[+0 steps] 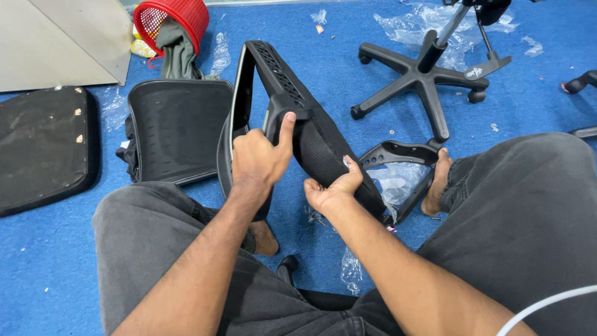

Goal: The person attaches a black plastic frame to a black mesh chair backrest. They align the frame, insert screws by hand, and then tighten them using a screwdriver.

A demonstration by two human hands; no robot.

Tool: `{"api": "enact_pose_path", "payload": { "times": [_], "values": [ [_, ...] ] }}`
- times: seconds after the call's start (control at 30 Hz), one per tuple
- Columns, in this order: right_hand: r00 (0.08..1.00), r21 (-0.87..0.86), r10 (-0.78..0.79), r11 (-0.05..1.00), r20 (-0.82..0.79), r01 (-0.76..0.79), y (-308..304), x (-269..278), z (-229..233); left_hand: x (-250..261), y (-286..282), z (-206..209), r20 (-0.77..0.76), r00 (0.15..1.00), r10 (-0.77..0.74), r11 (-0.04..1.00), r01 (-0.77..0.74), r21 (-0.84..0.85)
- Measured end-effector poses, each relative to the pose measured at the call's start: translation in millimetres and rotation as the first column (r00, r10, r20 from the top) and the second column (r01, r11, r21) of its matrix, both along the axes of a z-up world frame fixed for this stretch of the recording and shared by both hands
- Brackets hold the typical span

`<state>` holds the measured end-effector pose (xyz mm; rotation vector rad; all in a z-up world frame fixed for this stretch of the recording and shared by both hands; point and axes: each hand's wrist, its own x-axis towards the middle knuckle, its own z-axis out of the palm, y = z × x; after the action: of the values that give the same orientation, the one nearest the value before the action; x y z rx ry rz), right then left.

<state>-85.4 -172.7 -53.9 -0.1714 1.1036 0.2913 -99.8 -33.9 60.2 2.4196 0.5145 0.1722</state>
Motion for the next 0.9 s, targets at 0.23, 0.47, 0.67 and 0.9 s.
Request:
{"api": "enact_pose_path", "payload": {
  "times": [0.23,0.47,0.67,0.9],
  "values": [
    [0.99,-0.073,-0.088,0.993,0.105,0.096,-35,16,-1,17,16,-35,-0.025,0.998,0.061,0.997,-0.062,-0.047],
    [0.992,-0.111,-0.09,0.989,0.094,0.1,-84,30,13,35,21,-101,-0.222,0.975,0.006,0.994,-0.029,-0.104],
    [0.97,0.088,-0.221,0.969,-0.104,0.23,-142,35,52,26,17,-178,-0.344,0.917,-0.204,0.966,0.246,0.084],
    [0.967,0.077,-0.241,0.966,-0.08,0.247,-156,35,52,49,27,-272,-0.309,0.932,-0.187,0.885,0.297,0.359]
  ]
}}
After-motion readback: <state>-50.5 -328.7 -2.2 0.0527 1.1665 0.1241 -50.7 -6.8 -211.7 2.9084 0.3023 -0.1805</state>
